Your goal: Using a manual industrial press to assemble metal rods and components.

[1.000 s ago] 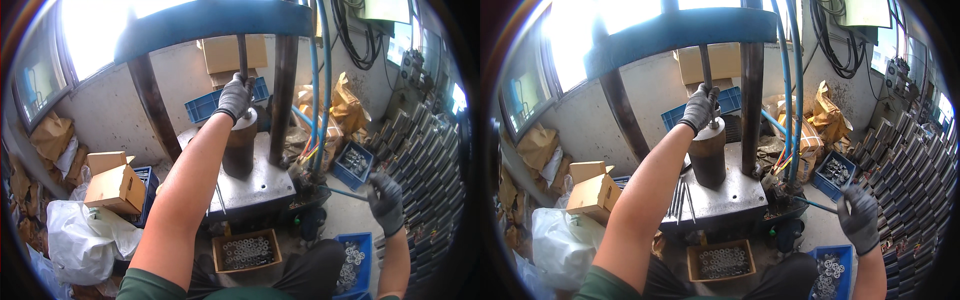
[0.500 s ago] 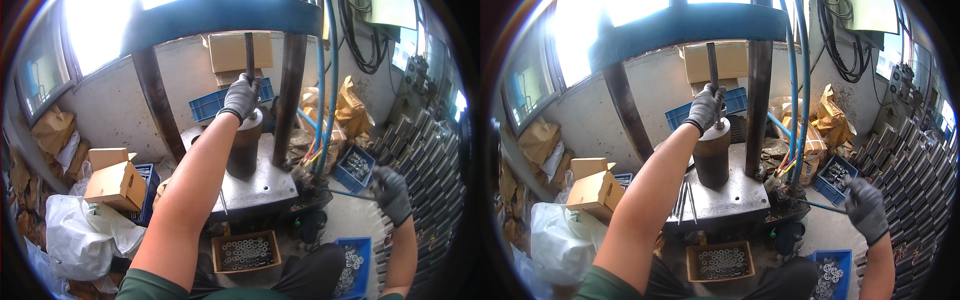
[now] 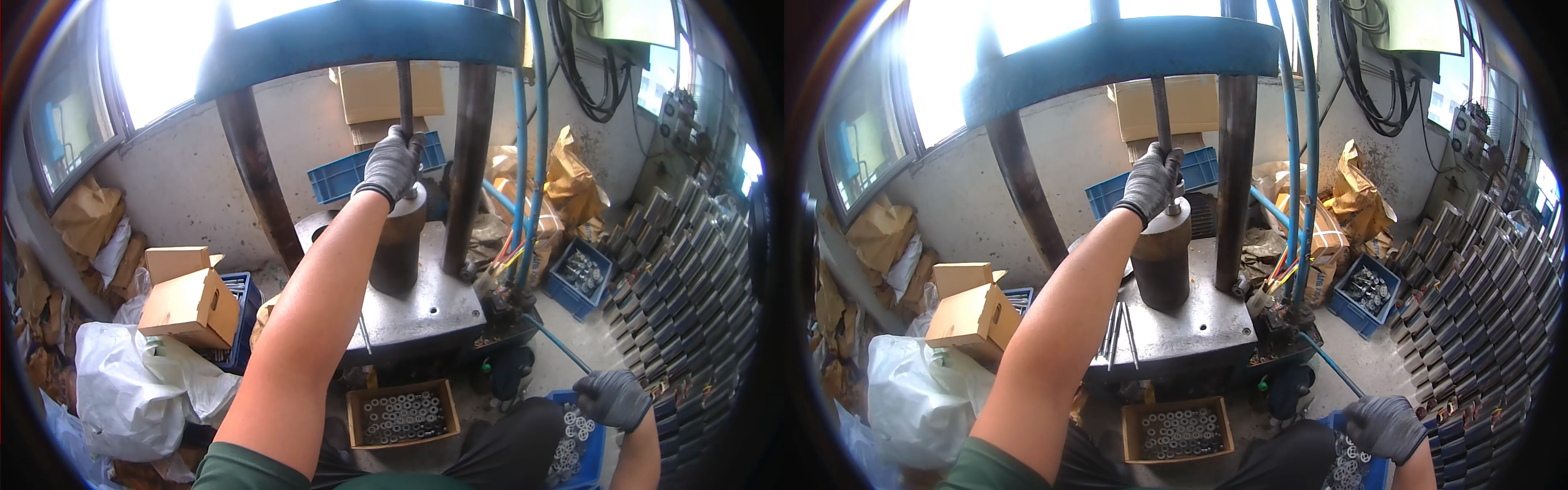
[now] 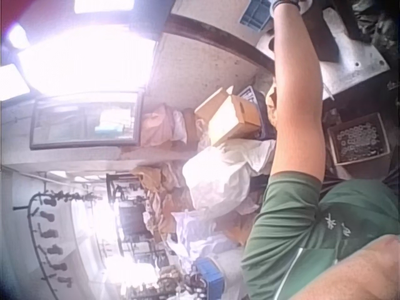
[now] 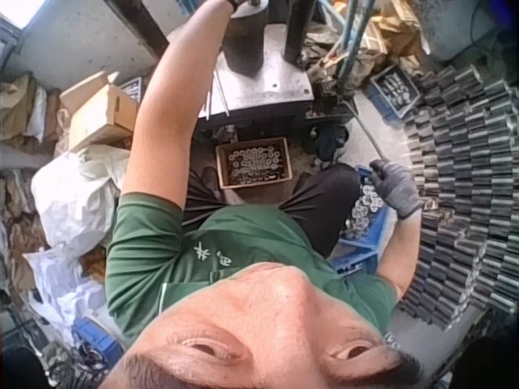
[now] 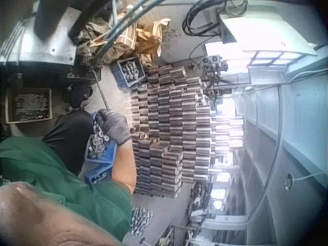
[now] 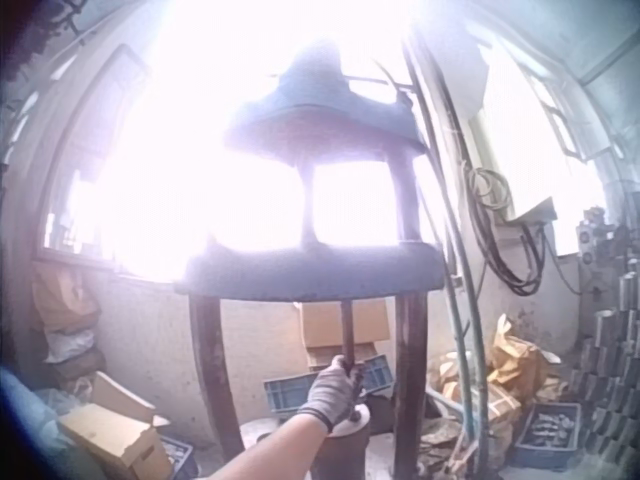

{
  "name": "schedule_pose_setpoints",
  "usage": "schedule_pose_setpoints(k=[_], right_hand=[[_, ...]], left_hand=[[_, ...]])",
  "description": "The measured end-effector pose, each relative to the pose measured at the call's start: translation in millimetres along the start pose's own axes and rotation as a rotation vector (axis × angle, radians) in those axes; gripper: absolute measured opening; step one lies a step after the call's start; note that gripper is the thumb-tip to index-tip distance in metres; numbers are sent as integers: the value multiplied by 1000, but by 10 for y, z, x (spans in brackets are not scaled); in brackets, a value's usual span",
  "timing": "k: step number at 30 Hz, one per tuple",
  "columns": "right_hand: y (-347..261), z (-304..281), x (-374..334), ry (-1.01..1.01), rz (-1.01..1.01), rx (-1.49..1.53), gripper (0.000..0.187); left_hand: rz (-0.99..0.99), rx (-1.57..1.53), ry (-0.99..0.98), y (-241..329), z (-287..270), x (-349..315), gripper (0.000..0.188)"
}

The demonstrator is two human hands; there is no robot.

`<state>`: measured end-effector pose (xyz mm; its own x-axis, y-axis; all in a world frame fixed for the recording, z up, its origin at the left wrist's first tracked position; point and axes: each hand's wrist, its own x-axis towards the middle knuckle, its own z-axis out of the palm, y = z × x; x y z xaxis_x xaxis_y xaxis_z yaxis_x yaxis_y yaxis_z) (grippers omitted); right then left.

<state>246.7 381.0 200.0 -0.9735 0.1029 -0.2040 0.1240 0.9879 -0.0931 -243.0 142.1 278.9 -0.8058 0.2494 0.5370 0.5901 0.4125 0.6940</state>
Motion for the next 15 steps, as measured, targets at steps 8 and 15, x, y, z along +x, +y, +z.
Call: schedule_pose_setpoints(k=[8, 15], right_hand=[[130, 130, -32, -125, -64, -80, 23], [146, 149, -13, -28, -49, -38, 23]], left_hand=[[-27, -52, -16, -59, 39, 49, 33], [-4, -2, 15, -35, 20, 24, 31]])
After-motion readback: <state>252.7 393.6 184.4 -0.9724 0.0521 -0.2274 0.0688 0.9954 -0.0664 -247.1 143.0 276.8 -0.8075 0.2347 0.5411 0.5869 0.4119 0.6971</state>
